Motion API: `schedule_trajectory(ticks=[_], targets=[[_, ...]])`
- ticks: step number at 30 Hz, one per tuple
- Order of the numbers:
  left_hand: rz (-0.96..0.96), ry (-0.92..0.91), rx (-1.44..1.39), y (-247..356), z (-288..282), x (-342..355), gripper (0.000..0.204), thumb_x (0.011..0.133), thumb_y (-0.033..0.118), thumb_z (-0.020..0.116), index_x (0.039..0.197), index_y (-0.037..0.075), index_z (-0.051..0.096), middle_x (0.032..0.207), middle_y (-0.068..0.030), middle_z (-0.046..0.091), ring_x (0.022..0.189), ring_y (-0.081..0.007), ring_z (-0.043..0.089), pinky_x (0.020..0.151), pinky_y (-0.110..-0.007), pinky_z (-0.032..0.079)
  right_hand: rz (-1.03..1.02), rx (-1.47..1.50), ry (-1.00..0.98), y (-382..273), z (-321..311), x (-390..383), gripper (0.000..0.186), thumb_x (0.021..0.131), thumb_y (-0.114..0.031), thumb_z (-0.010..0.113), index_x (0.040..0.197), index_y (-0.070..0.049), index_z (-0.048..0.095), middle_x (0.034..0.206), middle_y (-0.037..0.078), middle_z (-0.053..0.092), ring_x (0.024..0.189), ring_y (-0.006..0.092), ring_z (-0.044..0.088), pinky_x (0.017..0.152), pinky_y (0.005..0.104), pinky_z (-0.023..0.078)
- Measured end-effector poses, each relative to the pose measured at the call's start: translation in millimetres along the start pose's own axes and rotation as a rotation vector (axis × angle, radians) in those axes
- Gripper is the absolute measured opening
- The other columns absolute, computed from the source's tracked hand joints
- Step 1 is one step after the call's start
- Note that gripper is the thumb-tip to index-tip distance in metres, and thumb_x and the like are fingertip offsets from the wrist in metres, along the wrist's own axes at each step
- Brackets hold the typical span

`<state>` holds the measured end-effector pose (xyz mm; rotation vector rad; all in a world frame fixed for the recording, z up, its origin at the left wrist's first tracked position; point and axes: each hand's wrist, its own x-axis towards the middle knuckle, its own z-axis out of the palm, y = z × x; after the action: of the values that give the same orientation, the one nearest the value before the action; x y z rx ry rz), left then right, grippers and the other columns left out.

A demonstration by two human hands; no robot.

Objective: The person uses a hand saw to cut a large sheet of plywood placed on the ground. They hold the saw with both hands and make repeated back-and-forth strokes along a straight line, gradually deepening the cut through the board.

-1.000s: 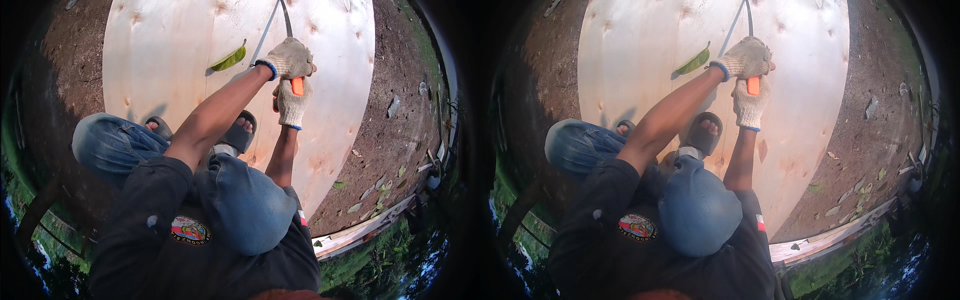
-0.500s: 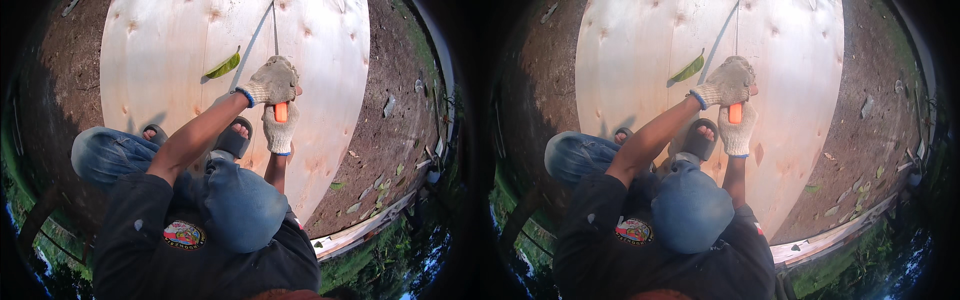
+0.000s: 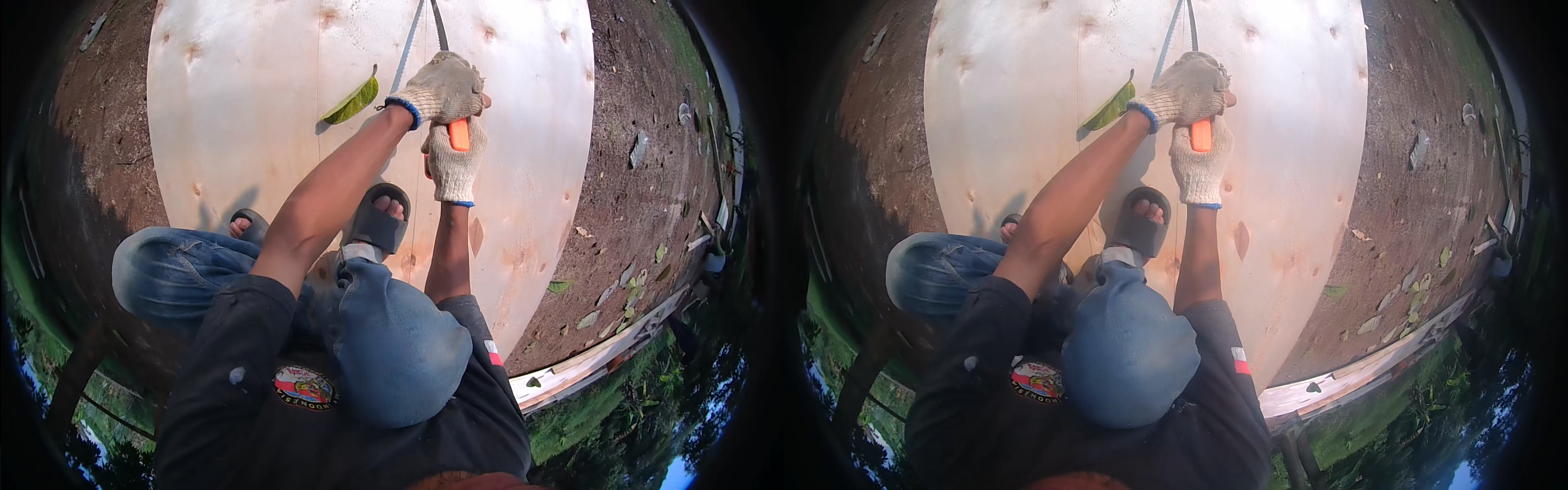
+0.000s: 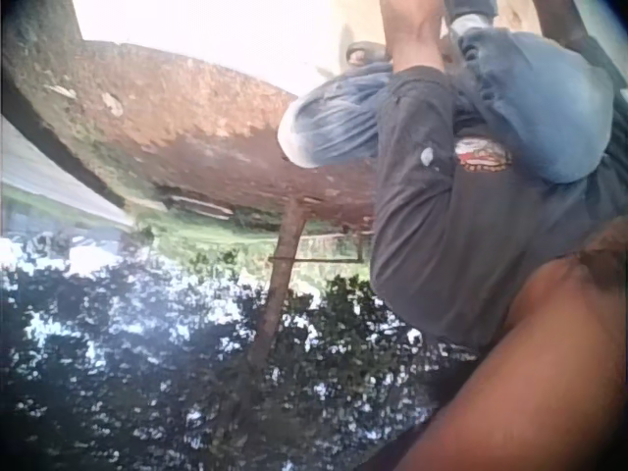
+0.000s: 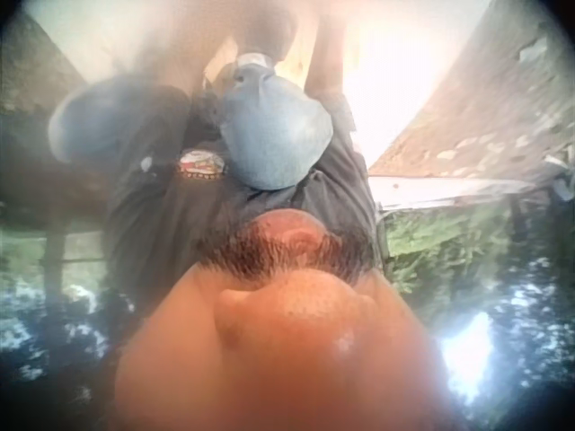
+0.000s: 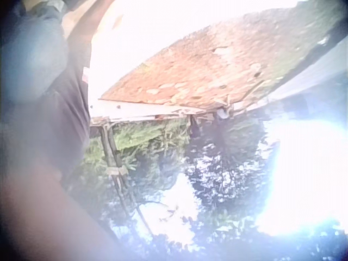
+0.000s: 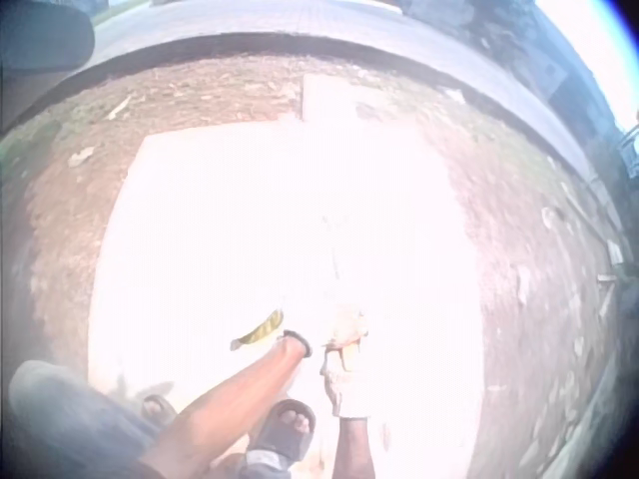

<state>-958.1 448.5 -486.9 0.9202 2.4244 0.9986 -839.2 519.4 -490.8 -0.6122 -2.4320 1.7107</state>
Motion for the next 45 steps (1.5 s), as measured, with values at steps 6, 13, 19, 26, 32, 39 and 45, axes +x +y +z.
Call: schedule_trajectory(ticks=[6, 13, 19, 26, 32, 39, 45], targets=[[0.126, 0.086, 0.026, 8.1, 9.3, -32.3, 0.04, 0.084, 0.041, 0.063, 0.081, 0.005, 0.079, 0.086, -0.0176, 0.075, 0.093, -0.0319, 0.072, 0.094, -0.046, 0.053, -0.177, -0.183, 0.06, -9.1, -8.2, -41.4, 0.015, 0.088, -0.006, 0.07, 0.099, 0.002, 0.064, 0.072, 0.014, 0.069, 0.064, 0.025, 0.069, 0.064, 0.0359, 0.054], [0.094, -0.003, 0.044, 25.9, -6.8, -44.3, 0.034, 0.082, 0.037, 0.064, 0.08, 0.007, 0.079, 0.089, -0.017, 0.075, 0.098, -0.0317, 0.071, 0.101, -0.045, 0.048, -0.156, -0.284, 0.004, -21.2, -14.9, -50.6, 0.016, 0.088, -0.007, 0.071, 0.098, 0.002, 0.064, 0.08, 0.017, 0.07, 0.071, 0.03, 0.069, 0.07, 0.0379, 0.055], [0.017, -0.031, -0.03, -2.5, 1.3, -15.6, 0.03, 0.08, 0.034, 0.064, 0.079, 0.007, 0.078, 0.088, -0.0144, 0.075, 0.099, -0.0292, 0.07, 0.101, -0.045, 0.048, -0.056, -0.117, -0.004, -6.5, -4.1, -20.9, 0.013, 0.088, -0.007, 0.071, 0.095, 0.002, 0.064, 0.072, 0.013, 0.066, 0.065, 0.0265, 0.066, 0.065, 0.0365, 0.053], [0.192, 0.081, -0.015, 15.0, 9.9, -42.7, 0.03, 0.077, 0.035, 0.065, 0.065, 0.009, 0.073, 0.076, -0.015, 0.07, 0.091, -0.0261, 0.07, 0.101, -0.041, 0.048, -0.135, -0.164, 0.076, -13.2, -6.9, -53.8, 0.019, 0.088, -0.006, 0.07, 0.105, 0.002, 0.065, 0.084, 0.017, 0.072, 0.079, 0.0316, 0.074, 0.072, 0.0394, 0.056], [0.161, 0.093, -0.005, 18.5, 17.7, -48.8, 0.027, 0.077, 0.03, 0.065, 0.069, 0.006, 0.073, 0.076, -0.0132, 0.071, 0.086, -0.0275, 0.07, 0.089, -0.041, 0.052, -0.107, -0.174, -0.03, -17.7, -19.1, -60.1, 0.031, 0.087, -0.009, 0.071, 0.115, 0.001, 0.063, 0.089, 0.02, 0.073, 0.086, 0.036, 0.075, 0.076, 0.0389, 0.057], [0.068, 0.012, -0.076, -3.0, 3.4, -23.3, 0.032, 0.078, 0.035, 0.062, 0.069, 0.006, 0.072, 0.079, -0.0159, 0.071, 0.089, -0.0313, 0.068, 0.091, -0.045, 0.05, -0.04, -0.142, -0.066, -7.9, -6.3, -22.8, 0.031, 0.086, -0.008, 0.07, 0.115, 0.0, 0.065, 0.087, 0.019, 0.073, 0.082, 0.0361, 0.074, 0.073, 0.0398, 0.057], [0.234, 0.186, -0.068, 22.0, 18.0, -65.7, 0.022, 0.078, 0.024, 0.06, 0.064, 0.008, 0.063, 0.072, -0.0083, 0.064, 0.087, -0.0282, 0.064, 0.097, -0.042, 0.047, -0.2, -0.19, 0.023, -29.1, -16.4, -71.1, 0.037, 0.084, -0.009, 0.07, 0.119, -0.001, 0.064, 0.089, 0.019, 0.073, 0.078, 0.0381, 0.072, 0.07, 0.0421, 0.057]])
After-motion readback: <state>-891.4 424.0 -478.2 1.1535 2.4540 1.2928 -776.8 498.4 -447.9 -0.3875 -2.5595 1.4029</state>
